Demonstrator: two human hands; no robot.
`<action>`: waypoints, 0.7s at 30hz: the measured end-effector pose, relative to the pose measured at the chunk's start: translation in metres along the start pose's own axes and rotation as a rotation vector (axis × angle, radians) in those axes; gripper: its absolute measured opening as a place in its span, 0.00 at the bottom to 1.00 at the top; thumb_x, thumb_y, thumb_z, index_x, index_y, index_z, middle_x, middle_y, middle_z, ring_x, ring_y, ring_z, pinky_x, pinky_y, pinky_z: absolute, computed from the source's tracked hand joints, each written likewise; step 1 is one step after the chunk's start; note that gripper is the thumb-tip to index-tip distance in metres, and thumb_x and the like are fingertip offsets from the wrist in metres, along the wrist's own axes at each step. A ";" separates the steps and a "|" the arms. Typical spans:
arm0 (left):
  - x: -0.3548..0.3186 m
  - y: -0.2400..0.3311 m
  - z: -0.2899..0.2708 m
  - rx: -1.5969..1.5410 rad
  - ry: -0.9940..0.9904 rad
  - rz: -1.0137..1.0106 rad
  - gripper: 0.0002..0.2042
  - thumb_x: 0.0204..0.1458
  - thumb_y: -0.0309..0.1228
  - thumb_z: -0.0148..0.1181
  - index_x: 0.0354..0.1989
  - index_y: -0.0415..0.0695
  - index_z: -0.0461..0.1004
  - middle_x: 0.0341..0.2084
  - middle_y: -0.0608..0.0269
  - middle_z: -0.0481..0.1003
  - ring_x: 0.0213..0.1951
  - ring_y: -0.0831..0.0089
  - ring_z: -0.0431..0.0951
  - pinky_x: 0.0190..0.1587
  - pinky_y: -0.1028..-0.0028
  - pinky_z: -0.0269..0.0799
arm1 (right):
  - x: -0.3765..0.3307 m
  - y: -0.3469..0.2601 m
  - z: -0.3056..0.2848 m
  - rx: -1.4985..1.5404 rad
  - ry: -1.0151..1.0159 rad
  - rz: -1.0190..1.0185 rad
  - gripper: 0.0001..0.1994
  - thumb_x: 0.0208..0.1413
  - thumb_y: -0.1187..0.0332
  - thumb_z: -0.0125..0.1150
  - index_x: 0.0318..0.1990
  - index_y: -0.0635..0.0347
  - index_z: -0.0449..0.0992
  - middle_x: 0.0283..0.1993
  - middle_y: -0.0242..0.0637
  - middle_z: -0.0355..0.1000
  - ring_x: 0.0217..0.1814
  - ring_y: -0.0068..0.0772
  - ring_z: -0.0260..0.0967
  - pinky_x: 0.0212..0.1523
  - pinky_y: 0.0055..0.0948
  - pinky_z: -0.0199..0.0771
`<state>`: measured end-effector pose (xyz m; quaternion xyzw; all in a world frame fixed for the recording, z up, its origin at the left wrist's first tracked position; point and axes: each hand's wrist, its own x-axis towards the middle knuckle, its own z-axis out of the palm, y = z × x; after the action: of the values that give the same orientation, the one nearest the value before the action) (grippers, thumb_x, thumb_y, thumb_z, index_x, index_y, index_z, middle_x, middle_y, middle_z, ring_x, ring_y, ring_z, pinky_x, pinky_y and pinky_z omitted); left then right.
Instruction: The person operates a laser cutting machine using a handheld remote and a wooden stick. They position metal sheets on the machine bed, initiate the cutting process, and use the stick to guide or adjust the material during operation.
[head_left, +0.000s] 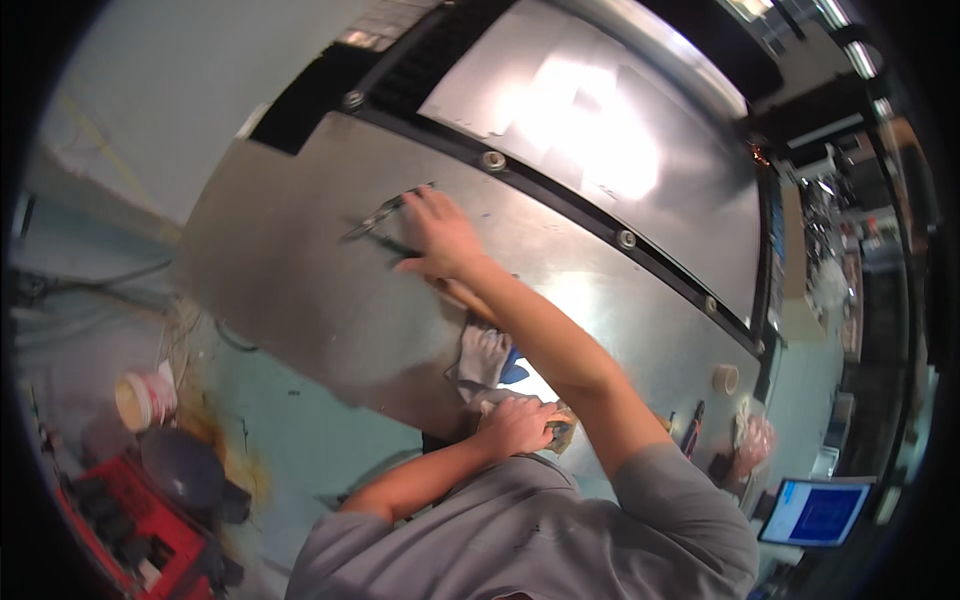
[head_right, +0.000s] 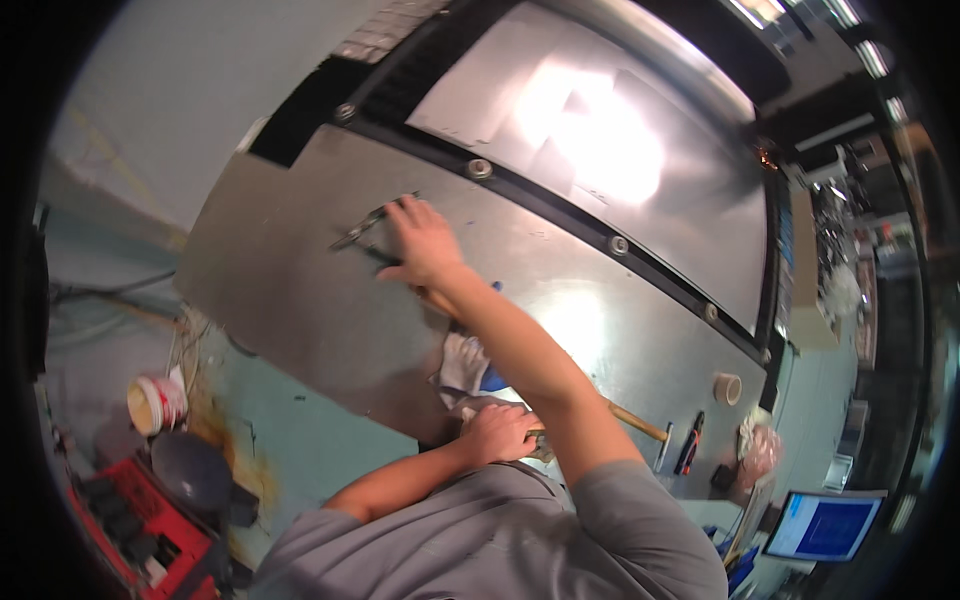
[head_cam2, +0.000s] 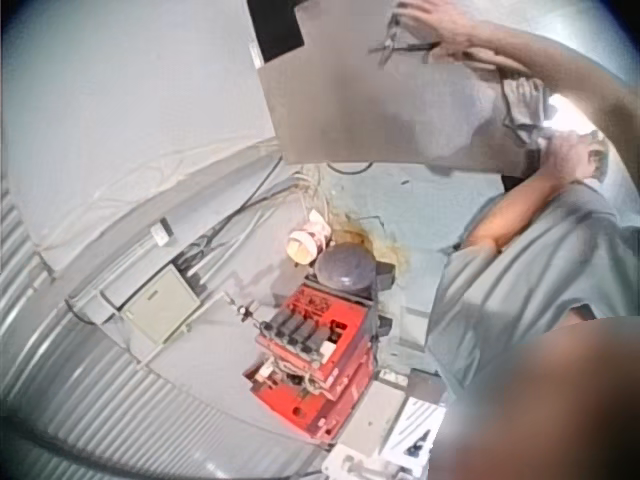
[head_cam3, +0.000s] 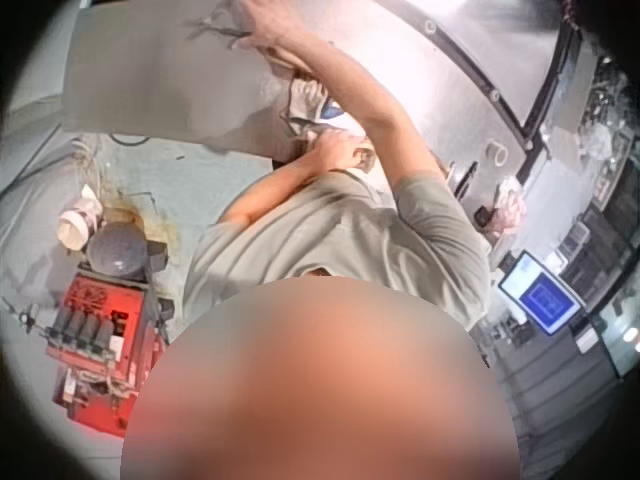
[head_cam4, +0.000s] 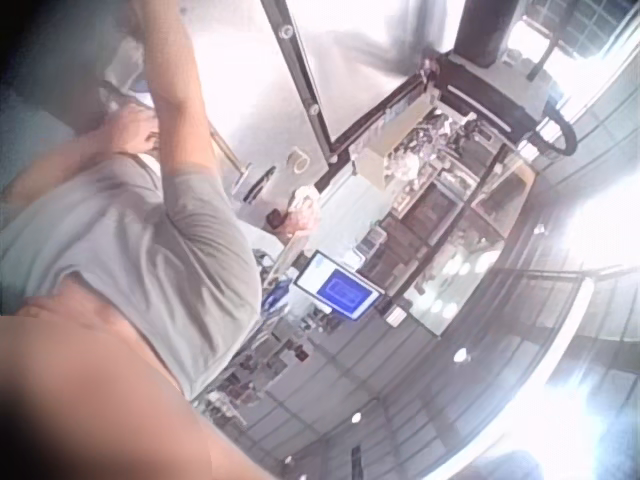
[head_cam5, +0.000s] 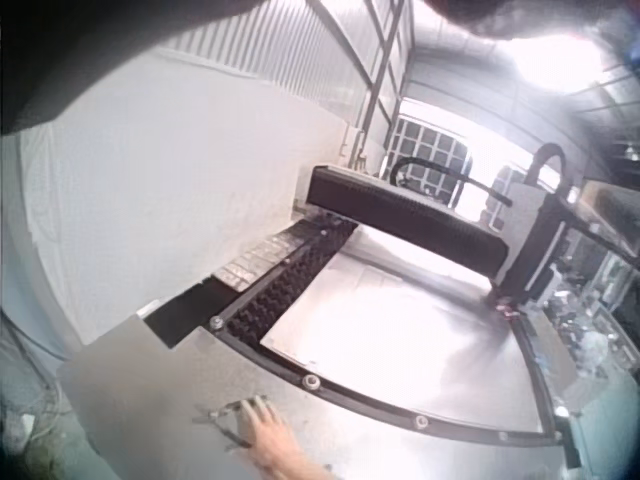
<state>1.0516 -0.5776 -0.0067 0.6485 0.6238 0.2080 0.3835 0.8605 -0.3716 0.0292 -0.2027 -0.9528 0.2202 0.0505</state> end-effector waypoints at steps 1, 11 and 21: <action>0.003 -0.001 -0.004 -0.042 -0.042 0.029 0.18 0.55 0.42 0.60 0.49 0.46 0.80 0.40 0.48 0.81 0.47 0.51 0.82 0.50 0.51 0.74 | 0.014 -0.005 0.007 -0.064 -0.052 0.009 0.58 0.40 0.48 0.83 0.78 0.50 0.55 0.82 0.50 0.48 0.83 0.57 0.46 0.79 0.55 0.51; 0.007 0.015 -0.044 -0.144 0.144 0.126 0.21 0.56 0.46 0.63 0.49 0.43 0.83 0.48 0.45 0.82 0.52 0.49 0.82 0.50 0.52 0.78 | 0.049 -0.009 0.001 -0.212 -0.254 0.165 0.38 0.43 0.45 0.78 0.61 0.54 0.77 0.65 0.49 0.65 0.71 0.51 0.62 0.75 0.57 0.57; 0.006 0.007 -0.049 0.193 0.107 0.141 0.18 0.55 0.44 0.66 0.48 0.47 0.83 0.39 0.54 0.81 0.46 0.54 0.82 0.48 0.58 0.79 | -0.107 0.084 -0.054 1.282 -0.130 0.524 0.27 0.70 0.40 0.53 0.51 0.58 0.79 0.47 0.38 0.83 0.42 0.31 0.78 0.47 0.36 0.78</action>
<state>1.0199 -0.5593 0.0277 0.7127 0.6131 0.2079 0.2701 0.9983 -0.3249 0.0403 -0.3426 -0.5558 0.7559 0.0485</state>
